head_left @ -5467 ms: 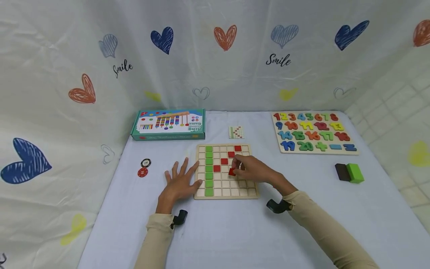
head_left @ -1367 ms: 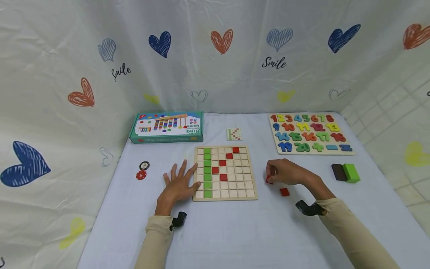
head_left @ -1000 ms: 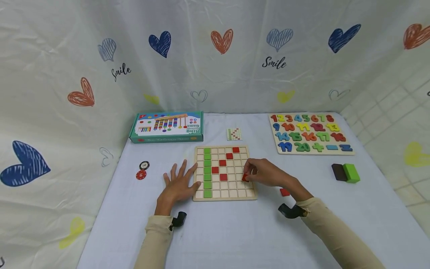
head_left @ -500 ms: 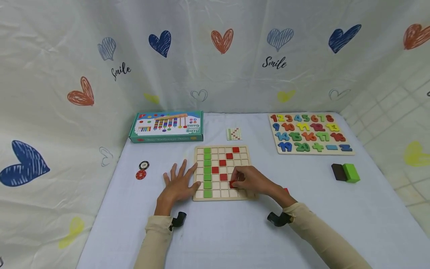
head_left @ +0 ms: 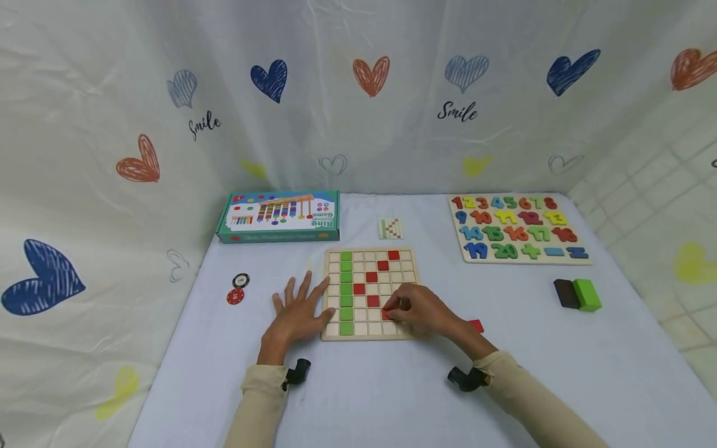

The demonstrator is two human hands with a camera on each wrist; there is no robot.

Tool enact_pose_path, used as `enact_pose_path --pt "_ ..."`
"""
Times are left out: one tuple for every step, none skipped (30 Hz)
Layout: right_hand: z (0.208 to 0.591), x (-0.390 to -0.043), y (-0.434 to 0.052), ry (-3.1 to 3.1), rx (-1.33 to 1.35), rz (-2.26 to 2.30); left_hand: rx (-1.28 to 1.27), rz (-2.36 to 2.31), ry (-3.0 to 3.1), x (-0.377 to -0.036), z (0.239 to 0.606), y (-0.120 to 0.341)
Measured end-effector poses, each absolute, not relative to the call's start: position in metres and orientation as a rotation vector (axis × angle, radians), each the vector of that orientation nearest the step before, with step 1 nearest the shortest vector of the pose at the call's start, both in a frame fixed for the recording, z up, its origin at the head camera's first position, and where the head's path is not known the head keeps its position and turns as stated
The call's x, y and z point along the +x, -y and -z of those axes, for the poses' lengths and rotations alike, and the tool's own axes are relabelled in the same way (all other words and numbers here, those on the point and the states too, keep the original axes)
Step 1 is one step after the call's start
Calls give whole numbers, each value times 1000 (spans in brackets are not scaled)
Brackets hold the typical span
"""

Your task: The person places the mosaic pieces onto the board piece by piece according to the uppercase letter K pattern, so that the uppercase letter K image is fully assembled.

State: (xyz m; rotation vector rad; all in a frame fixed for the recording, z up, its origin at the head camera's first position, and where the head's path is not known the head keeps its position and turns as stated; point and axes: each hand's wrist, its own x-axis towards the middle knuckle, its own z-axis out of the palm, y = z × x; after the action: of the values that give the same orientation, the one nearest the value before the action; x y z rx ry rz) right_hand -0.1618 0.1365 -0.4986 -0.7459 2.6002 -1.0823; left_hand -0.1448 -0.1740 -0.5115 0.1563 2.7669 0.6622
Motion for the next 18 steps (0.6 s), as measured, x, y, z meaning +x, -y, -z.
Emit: enact_pose_path --pt "499 -161 -137 -2606 -748 1076 158 -654 -2768 -145 512 174" --pt "499 -161 -137 -2610 -750 1071 159 -648 -2769 -145 512 174" --pt "499 -161 -137 -2612 -752 1067 160 -644 -2770 -145 512 174" --pt "499 -161 -138 -2613 -756 1063 160 -648 -2770 -145 513 174" --pt "499 -161 -138 -2611 -760 1061 156 -648 -2766 -145 513 174" --pt "499 -161 -138 -2610 -768 1059 156 -649 -2765 -145 514 174" --pt "498 -161 -139 -2607 -772 1060 156 -651 -2766 -145 514 174" --pt "498 -160 -140 -2604 -772 1065 154 -652 -2764 -145 514 174" --pt "497 -160 -142 -2604 -775 1066 154 -653 -2764 -145 514 174" --pt "497 -160 -143 -2604 -774 1069 155 -653 -2764 -145 514 174" --pt "496 -160 -146 -2605 -775 1071 155 -654 -2764 -144 513 174" --pt "494 -159 -149 -2607 -772 1069 159 -658 -2767 -144 513 174" --pt "493 -159 -153 -2604 -763 1065 156 -659 -2764 -144 513 174" --pt "491 -159 -158 -2603 -752 1056 156 -662 -2766 -144 513 174" --pt "489 -159 -163 -2597 -746 1044 156 -663 -2767 -144 513 174" --pt "486 -159 -169 -2589 -727 1029 157 -664 -2769 -144 513 174" --pt "484 -159 -175 -2580 -710 1010 155 -661 -2767 -144 513 174" --pt "480 -159 -181 -2572 -688 986 153 -658 -2764 -144 513 174"
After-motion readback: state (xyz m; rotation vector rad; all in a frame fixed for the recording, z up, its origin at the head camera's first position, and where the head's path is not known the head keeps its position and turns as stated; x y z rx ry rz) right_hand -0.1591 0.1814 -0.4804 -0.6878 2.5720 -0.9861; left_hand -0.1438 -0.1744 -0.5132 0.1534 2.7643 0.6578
